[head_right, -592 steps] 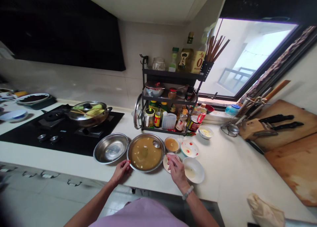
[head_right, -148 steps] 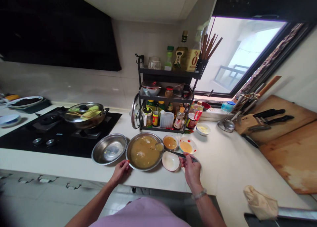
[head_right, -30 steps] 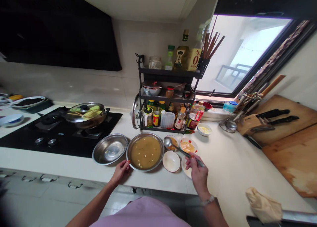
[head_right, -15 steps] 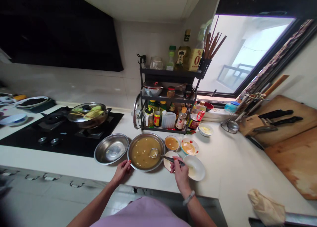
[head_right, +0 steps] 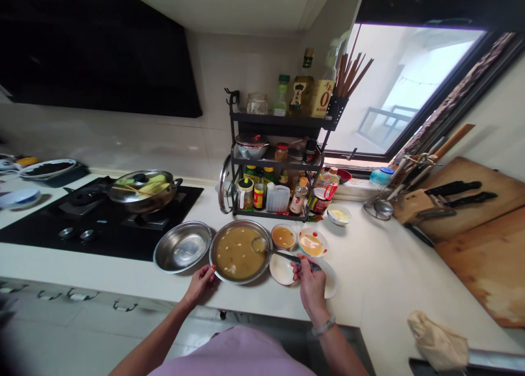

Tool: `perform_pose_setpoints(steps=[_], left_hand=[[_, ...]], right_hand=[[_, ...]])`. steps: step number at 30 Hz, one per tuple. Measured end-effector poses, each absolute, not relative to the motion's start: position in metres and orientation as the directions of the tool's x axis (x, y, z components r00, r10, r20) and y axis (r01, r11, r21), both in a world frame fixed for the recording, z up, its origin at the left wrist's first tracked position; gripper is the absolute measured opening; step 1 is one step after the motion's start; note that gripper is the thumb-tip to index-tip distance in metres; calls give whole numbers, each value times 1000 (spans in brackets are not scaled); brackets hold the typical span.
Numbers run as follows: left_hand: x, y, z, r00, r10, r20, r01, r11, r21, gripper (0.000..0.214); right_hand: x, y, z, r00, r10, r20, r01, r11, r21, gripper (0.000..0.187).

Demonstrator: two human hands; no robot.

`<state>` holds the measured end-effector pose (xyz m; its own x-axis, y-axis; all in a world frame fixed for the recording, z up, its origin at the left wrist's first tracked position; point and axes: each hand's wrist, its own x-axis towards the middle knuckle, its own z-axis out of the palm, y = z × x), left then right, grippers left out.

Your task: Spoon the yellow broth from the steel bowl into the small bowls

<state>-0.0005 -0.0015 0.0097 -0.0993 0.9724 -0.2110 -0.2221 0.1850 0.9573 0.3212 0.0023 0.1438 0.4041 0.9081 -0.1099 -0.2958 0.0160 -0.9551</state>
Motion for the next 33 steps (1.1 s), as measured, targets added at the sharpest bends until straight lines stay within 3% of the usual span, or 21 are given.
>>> perform_pose_setpoints(steps=[11, 22, 27, 33], left_hand=[[1, -1, 12, -103, 975, -199, -208, 175, 962, 50], [0, -1, 13, -106, 974, -202, -174, 182, 968, 51], [2, -1, 15, -110, 973, -205, -178, 184, 967, 53], [2, -2, 16, -107, 972, -211, -194, 188, 963, 53]], right_hand=[[370, 12, 160, 555, 829, -66, -316, 137, -939, 31], [446, 20, 149, 744, 667, 37, -170, 243, -955, 28], [455, 19, 140, 740, 659, 133, 52, 141, -989, 37], [447, 11, 138, 558, 772, 303, 377, 89, -922, 47]])
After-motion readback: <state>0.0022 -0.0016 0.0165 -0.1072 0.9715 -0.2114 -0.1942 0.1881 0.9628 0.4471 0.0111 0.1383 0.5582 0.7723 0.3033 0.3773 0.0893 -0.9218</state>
